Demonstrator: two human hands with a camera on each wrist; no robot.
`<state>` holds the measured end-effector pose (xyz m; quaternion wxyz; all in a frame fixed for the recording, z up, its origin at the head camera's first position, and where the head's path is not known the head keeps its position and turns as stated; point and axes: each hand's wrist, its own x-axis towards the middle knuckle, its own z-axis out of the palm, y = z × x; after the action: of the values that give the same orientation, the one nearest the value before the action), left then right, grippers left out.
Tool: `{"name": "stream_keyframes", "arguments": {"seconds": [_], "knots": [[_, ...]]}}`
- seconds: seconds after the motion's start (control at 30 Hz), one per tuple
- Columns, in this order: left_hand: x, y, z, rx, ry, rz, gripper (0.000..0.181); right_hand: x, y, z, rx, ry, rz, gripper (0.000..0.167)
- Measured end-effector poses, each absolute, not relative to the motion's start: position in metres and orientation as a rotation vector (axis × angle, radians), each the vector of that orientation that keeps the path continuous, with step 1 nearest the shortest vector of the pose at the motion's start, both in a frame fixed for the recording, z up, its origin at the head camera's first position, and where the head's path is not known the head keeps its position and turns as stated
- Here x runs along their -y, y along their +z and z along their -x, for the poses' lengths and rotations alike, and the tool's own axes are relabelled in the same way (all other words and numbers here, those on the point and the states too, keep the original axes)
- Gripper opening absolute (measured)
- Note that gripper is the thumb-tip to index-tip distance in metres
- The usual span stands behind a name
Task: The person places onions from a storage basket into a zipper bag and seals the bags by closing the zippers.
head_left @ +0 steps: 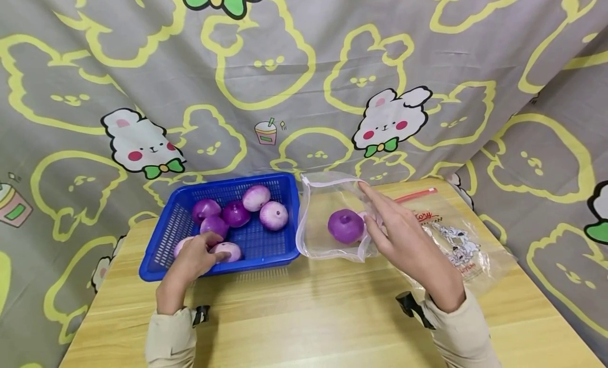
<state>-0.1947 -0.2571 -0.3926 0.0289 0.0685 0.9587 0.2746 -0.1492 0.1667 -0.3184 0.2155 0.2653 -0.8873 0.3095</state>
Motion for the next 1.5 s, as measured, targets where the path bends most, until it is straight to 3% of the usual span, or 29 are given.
{"name": "stream_keyframes", "arguments": {"seconds": [1.5], "knots": [[0.239, -0.399, 0.203, -3.222, 0.935, -0.460, 0.049, -0.169, -0.321, 0.153, 2.501, 0.869, -0.696, 0.057]]}}
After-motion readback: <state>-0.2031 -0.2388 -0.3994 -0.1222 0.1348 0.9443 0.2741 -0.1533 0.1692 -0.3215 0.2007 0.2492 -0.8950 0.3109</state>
